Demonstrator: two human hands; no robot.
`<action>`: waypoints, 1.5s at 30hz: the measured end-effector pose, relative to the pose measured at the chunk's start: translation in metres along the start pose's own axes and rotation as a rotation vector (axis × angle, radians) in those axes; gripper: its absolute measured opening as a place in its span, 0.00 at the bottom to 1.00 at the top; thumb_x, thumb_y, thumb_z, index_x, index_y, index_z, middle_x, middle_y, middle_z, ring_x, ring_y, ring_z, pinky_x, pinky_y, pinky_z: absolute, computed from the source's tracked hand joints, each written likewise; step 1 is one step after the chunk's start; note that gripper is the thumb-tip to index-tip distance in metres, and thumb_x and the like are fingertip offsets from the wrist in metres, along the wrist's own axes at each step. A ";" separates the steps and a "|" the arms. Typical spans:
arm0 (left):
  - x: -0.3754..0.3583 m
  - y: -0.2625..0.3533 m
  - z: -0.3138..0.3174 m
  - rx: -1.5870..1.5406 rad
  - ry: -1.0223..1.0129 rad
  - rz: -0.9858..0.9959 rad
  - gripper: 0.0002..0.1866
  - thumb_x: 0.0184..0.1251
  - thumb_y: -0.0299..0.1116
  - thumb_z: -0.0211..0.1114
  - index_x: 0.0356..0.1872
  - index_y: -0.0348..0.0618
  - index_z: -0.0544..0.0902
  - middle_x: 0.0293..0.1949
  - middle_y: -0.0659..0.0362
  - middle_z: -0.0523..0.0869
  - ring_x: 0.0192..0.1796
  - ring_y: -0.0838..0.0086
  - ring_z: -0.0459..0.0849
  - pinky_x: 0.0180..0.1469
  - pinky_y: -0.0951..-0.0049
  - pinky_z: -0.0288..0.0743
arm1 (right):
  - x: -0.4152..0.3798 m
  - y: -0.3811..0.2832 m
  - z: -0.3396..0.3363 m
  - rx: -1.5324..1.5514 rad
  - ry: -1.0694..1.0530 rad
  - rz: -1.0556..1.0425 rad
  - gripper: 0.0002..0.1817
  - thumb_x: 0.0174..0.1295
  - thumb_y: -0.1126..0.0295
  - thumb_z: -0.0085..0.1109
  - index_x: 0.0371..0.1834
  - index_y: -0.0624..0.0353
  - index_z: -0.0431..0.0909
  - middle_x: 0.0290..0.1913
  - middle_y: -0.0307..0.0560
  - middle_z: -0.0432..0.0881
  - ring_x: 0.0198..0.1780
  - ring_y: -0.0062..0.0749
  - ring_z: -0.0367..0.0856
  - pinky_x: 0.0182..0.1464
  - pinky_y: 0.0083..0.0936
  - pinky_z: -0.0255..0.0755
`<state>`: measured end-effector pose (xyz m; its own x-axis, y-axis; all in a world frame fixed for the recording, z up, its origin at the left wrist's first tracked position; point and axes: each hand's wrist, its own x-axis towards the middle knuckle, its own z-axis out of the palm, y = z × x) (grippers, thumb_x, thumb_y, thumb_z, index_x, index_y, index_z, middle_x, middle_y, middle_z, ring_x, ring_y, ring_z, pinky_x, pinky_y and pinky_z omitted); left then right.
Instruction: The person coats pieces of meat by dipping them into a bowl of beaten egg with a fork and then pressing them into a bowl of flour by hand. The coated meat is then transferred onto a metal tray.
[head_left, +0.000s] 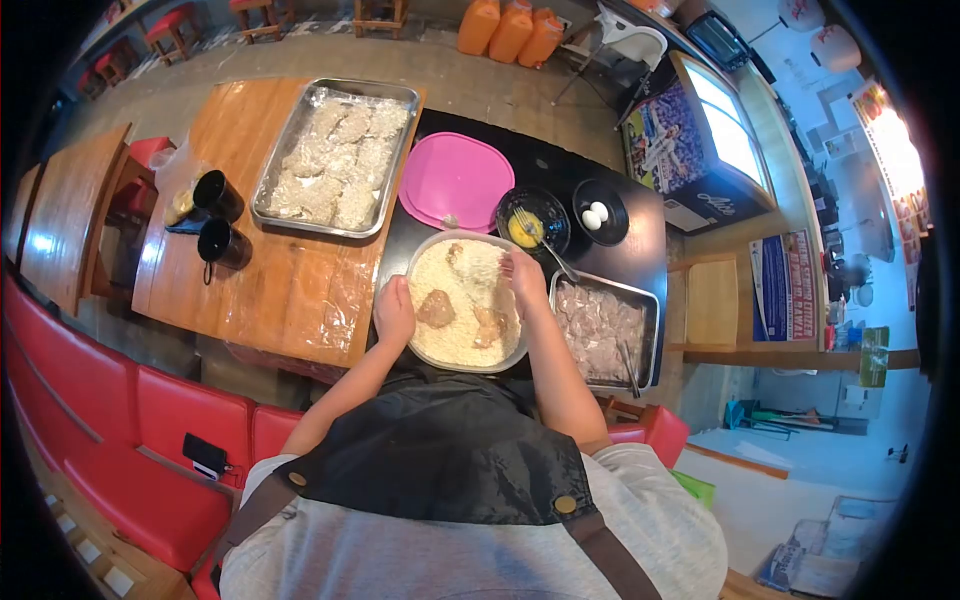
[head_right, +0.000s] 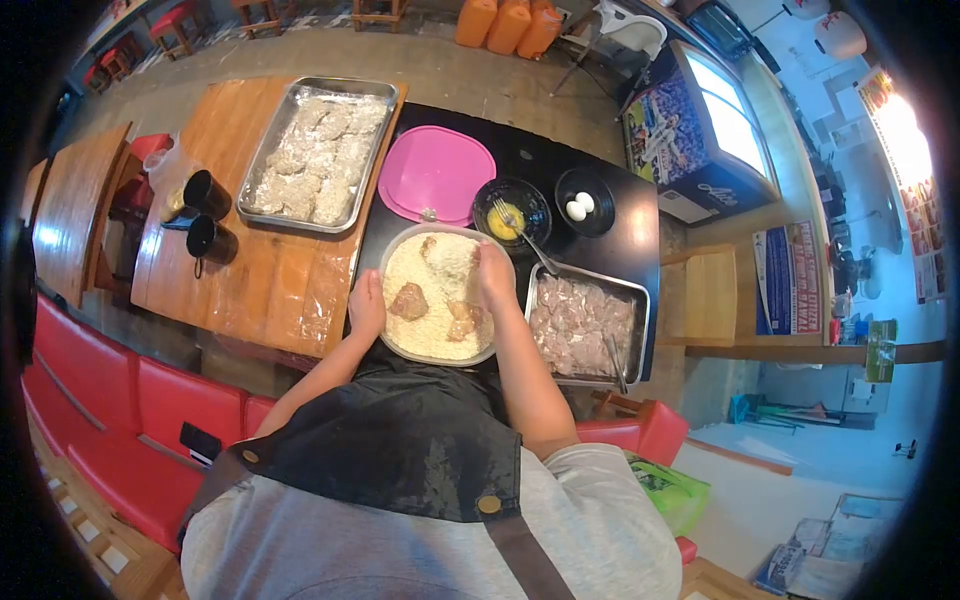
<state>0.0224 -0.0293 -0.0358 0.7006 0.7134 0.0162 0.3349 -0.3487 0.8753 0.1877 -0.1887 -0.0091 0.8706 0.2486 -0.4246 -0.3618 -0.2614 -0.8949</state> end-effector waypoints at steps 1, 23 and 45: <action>0.000 0.001 -0.001 0.000 0.003 0.000 0.17 0.71 0.39 0.41 0.37 0.36 0.74 0.32 0.44 0.78 0.37 0.49 0.77 0.40 0.59 0.68 | -0.002 0.000 -0.002 -0.279 0.090 -0.119 0.25 0.65 0.55 0.38 0.40 0.69 0.76 0.45 0.62 0.78 0.50 0.45 0.75 0.51 0.33 0.65; 0.001 0.001 0.003 0.020 0.026 0.021 0.15 0.70 0.37 0.41 0.34 0.37 0.73 0.32 0.44 0.77 0.37 0.47 0.75 0.39 0.55 0.66 | -0.019 -0.035 -0.018 -0.582 -0.322 0.058 0.19 0.57 0.59 0.49 0.39 0.66 0.77 0.38 0.54 0.81 0.41 0.40 0.78 0.43 0.32 0.70; 0.001 0.003 0.002 0.037 0.024 -0.023 0.17 0.70 0.38 0.41 0.35 0.37 0.74 0.32 0.44 0.77 0.38 0.48 0.75 0.40 0.57 0.67 | 0.001 -0.014 -0.026 -0.411 -0.442 0.174 0.15 0.58 0.65 0.48 0.39 0.64 0.78 0.39 0.48 0.80 0.41 0.34 0.76 0.41 0.28 0.69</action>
<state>0.0253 -0.0309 -0.0338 0.6777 0.7353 0.0084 0.3737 -0.3541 0.8573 0.2020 -0.2089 0.0069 0.5583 0.5092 -0.6550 -0.2515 -0.6484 -0.7185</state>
